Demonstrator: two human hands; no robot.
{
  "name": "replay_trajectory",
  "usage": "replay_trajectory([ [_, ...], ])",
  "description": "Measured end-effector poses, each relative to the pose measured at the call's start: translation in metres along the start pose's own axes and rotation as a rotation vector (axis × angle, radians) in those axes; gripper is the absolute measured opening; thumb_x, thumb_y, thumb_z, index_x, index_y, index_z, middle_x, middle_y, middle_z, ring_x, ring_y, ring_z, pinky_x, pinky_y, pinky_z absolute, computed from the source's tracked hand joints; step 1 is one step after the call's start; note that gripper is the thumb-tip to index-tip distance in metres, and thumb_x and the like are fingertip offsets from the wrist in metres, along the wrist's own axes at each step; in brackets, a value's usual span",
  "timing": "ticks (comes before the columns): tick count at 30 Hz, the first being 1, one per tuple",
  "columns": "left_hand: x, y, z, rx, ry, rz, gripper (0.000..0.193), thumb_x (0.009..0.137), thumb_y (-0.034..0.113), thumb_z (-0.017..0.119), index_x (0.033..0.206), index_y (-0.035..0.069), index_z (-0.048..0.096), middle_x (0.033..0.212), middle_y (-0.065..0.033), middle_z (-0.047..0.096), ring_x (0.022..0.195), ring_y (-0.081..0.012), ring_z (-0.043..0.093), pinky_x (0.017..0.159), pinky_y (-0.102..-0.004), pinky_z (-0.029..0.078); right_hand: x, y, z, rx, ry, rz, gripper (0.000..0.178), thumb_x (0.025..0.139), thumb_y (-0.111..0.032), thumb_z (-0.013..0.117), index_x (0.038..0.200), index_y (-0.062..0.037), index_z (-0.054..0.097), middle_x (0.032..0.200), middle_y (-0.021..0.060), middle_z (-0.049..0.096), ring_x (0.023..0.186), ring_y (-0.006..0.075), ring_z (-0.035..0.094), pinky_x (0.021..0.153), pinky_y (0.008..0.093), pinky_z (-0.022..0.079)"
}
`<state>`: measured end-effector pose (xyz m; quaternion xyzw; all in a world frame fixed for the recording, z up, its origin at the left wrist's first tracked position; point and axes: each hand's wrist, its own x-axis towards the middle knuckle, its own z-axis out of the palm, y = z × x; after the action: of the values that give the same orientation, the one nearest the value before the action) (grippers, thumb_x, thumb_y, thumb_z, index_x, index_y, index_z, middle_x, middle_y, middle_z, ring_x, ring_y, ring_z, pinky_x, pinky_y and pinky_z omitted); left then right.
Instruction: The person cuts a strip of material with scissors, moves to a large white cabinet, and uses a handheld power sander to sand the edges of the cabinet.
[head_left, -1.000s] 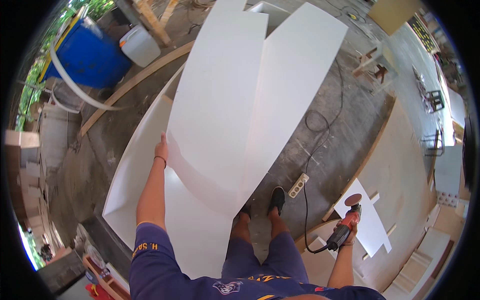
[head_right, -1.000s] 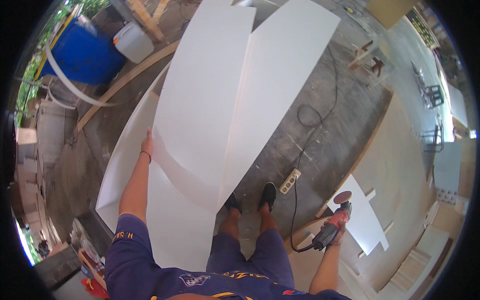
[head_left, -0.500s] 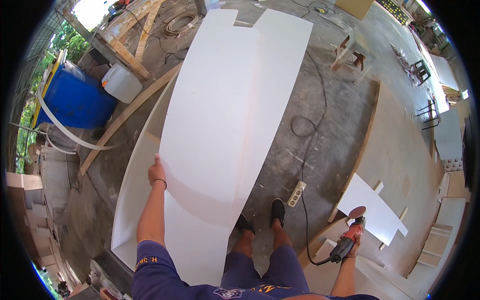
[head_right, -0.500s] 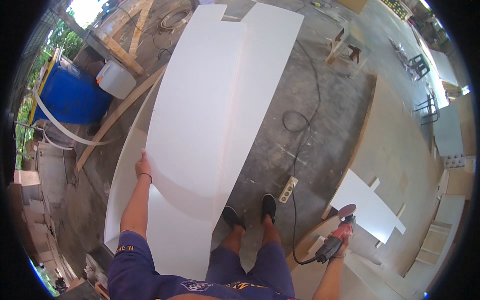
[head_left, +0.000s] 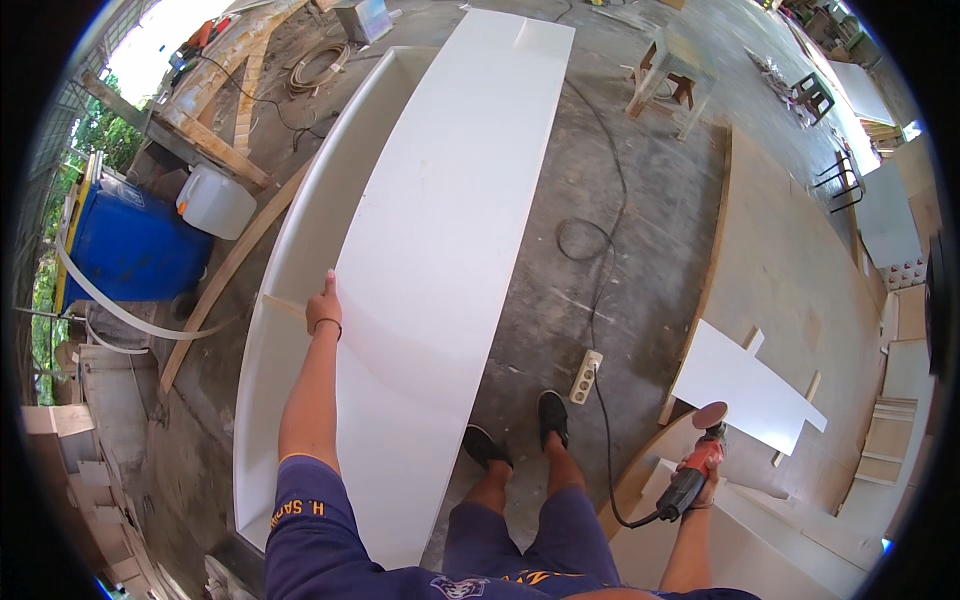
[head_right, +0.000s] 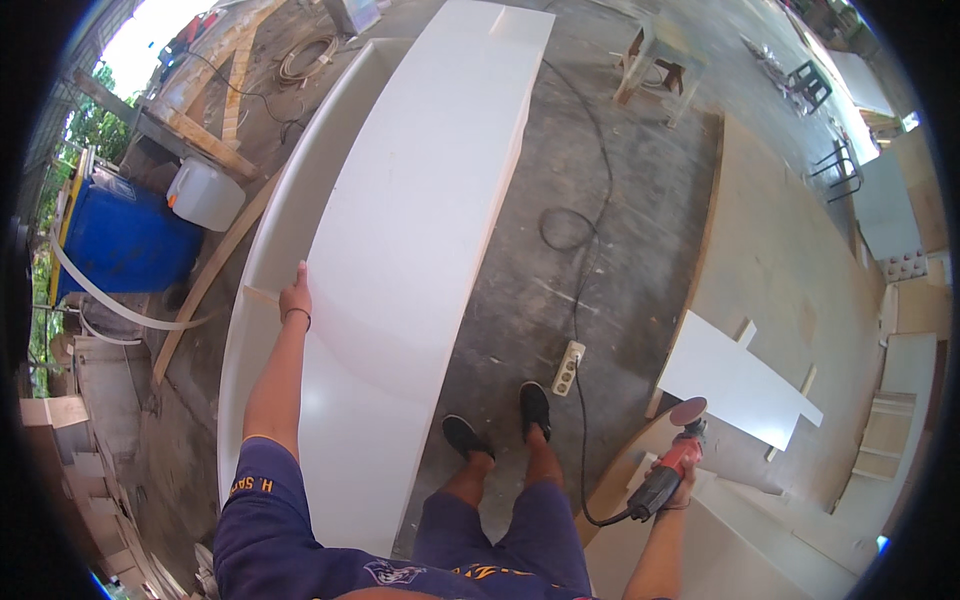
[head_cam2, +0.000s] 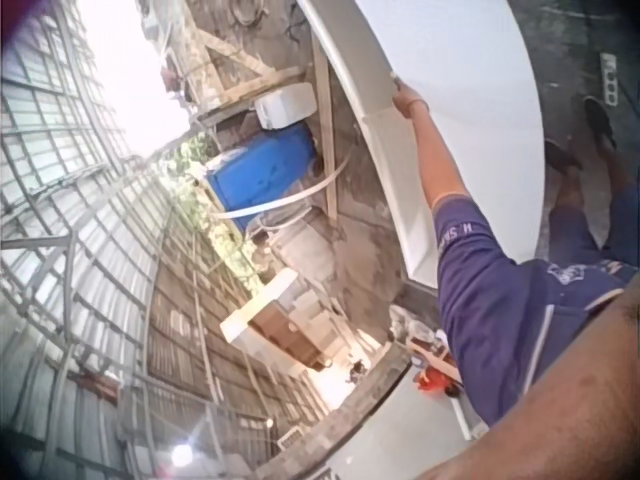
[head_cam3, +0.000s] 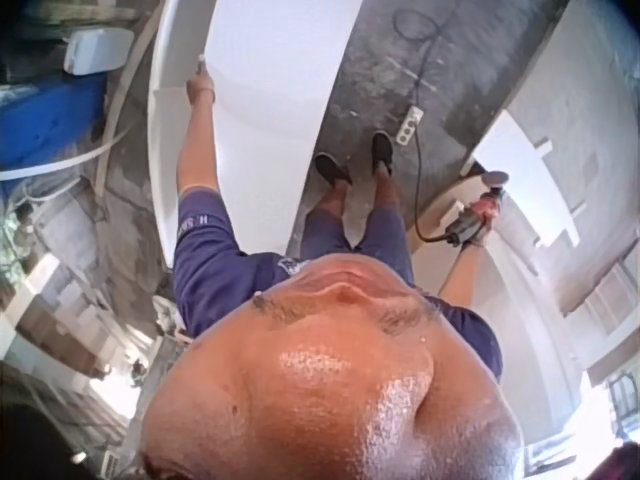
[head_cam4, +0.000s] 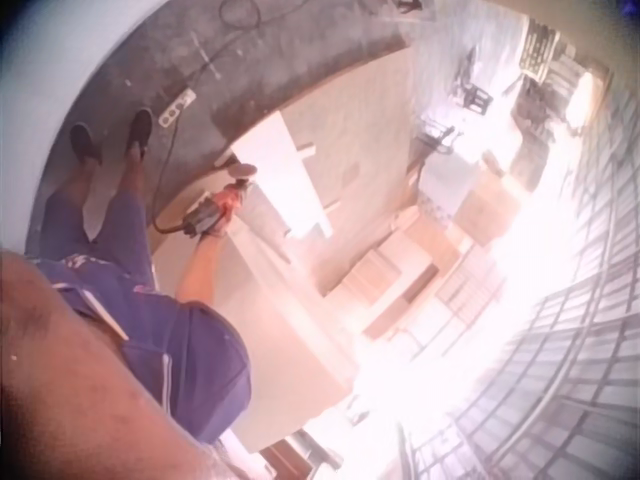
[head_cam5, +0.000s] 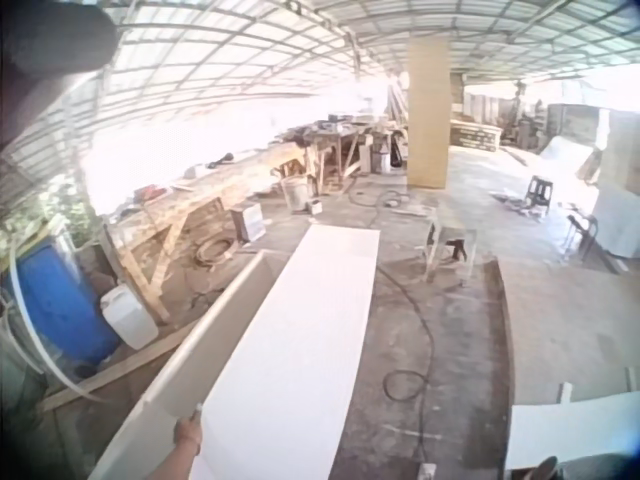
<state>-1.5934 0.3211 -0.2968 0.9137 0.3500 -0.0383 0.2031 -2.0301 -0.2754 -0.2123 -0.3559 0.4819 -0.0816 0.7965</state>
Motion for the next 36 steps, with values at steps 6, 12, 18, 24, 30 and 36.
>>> replay_trajectory([
  [6, 0.015, 0.026, 0.022, -0.044, -0.049, 0.084, 0.077, 0.08, 0.071, 0.036, 0.076, 0.001, 0.068, 0.08, -0.0191, 0.065, 0.076, -0.0333, 0.062, 0.065, -0.0442, 0.047, 0.001, 0.007, -0.023, 0.046, 0.017, 0.029, 0.055, 0.072, -0.046, 0.065, 0.099, -0.0017, 0.049, 0.078, 0.0099, 0.056, 0.068, 0.0218, 0.06, 0.059, 0.0377, 0.053],
  [12, 0.025, 0.033, 0.04, 0.107, -0.05, 0.204, 0.066, 0.083, 0.063, 0.043, 0.099, 0.001, 0.063, 0.104, -0.0209, 0.06, 0.1, -0.0343, 0.054, 0.082, -0.0452, 0.045, -0.008, 0.014, -0.01, 0.063, 0.004, 0.049, 0.055, 0.072, -0.043, 0.066, 0.103, -0.002, 0.046, 0.082, 0.0099, 0.054, 0.071, 0.0218, 0.059, 0.06, 0.038, 0.054],
  [18, -0.015, -0.004, 0.011, 0.196, 0.098, 0.539, 0.059, 0.081, 0.05, 0.055, 0.127, 0.013, 0.046, 0.137, -0.0132, 0.034, 0.121, -0.0344, 0.038, 0.089, -0.0492, 0.041, -0.013, 0.024, -0.006, 0.066, -0.095, 0.066, 0.055, 0.073, -0.042, 0.065, 0.105, -0.0021, 0.046, 0.085, 0.0109, 0.055, 0.071, 0.0223, 0.06, 0.061, 0.0385, 0.054],
  [24, -0.148, -0.142, 0.0, 0.318, -0.04, 0.733, 0.065, 0.087, 0.047, 0.047, 0.14, 0.016, 0.027, 0.149, -0.013, 0.014, 0.137, -0.0339, 0.013, 0.103, -0.0624, 0.015, -0.033, 0.045, 0.004, 0.066, -0.168, 0.086, 0.053, 0.074, -0.04, 0.065, 0.105, -0.0016, 0.045, 0.088, 0.0103, 0.055, 0.074, 0.0212, 0.06, 0.063, 0.0376, 0.055],
  [30, -0.251, -0.237, -0.015, 0.328, -0.048, 0.463, 0.07, 0.087, 0.058, 0.039, 0.142, 0.017, 0.024, 0.15, -0.0123, 0.008, 0.138, -0.0317, 0.006, 0.104, -0.0624, 0.005, -0.058, 0.074, 0.014, -0.016, -0.241, 0.104, 0.053, 0.076, -0.04, 0.062, 0.107, 0.0004, 0.046, 0.088, 0.0117, 0.056, 0.076, 0.0221, 0.061, 0.064, 0.0375, 0.055],
  [36, -0.298, -0.32, -0.039, 0.309, 0.105, -0.063, 0.084, 0.08, 0.066, 0.046, 0.141, 0.014, 0.023, 0.15, -0.0148, 0.008, 0.139, -0.0292, 0.006, 0.103, -0.0629, 0.008, -0.076, 0.103, 0.007, -0.1, -0.35, 0.274, 0.057, 0.074, -0.039, 0.063, 0.11, 0.0008, 0.044, 0.093, 0.0121, 0.055, 0.079, 0.0233, 0.059, 0.067, 0.0387, 0.053],
])
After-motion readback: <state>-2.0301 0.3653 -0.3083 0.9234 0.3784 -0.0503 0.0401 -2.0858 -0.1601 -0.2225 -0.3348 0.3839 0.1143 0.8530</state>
